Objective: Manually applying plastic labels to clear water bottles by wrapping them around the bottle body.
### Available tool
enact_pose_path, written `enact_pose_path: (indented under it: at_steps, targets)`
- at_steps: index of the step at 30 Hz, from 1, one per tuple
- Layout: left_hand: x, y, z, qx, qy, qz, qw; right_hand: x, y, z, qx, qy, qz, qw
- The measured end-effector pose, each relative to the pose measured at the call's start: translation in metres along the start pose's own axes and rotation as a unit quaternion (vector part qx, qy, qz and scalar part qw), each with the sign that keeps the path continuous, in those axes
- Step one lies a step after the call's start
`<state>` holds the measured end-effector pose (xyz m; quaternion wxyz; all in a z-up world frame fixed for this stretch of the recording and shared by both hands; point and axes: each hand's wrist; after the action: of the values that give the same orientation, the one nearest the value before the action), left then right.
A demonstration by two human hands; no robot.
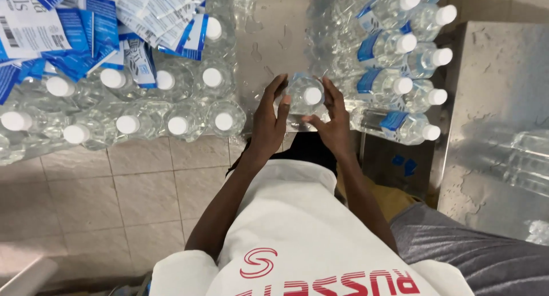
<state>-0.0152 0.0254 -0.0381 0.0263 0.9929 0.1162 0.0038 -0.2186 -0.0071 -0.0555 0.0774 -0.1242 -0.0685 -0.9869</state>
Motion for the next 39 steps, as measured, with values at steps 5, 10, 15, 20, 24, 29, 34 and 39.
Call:
enact_pose_path:
  at_steps: [5, 10, 15, 20, 24, 29, 34, 39]
  targets:
    - [0.003, -0.011, 0.018, -0.047, -0.033, 0.041, 0.998, -0.007, 0.001, 0.008, 0.010, -0.006, -0.013, 1.000]
    - [-0.004, -0.015, 0.044, -0.086, -0.025, 0.041, 0.995, -0.006, -0.002, -0.002, 0.016, -0.010, -0.006, 1.000]
    - [-0.008, -0.016, 0.046, -0.101, -0.018, 0.018, 0.995, -0.003, 0.000, -0.001, 0.036, -0.012, 0.023, 0.999]
    - [-0.009, -0.011, 0.055, -0.113, 0.013, 0.013, 0.993, 0.002, 0.004, -0.004, 0.041, -0.004, 0.035, 0.999]
    - [-0.009, -0.007, 0.056, -0.113, 0.036, 0.015, 0.993, 0.003, 0.005, -0.009, 0.032, -0.009, 0.031, 0.999]
    - [-0.002, -0.007, 0.051, -0.097, 0.038, 0.026, 0.994, -0.002, 0.003, -0.013, 0.054, -0.020, 0.024, 0.998]
    - [0.004, -0.004, 0.060, -0.102, 0.045, 0.021, 0.994, -0.007, 0.003, -0.014, 0.075, -0.016, -0.019, 0.997]
    - [0.007, -0.005, 0.059, -0.097, 0.053, 0.005, 0.994, -0.021, -0.004, -0.018, 0.112, -0.032, -0.076, 0.990]
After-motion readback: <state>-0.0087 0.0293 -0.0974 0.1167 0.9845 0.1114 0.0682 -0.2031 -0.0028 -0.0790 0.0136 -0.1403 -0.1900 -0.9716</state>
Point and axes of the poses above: each hand's wrist, its own y-axis towards the middle knuckle, its own x-axis out of the back of the hand, z = x × y, and after that the axes turned 8 degrees about -z, right-handed
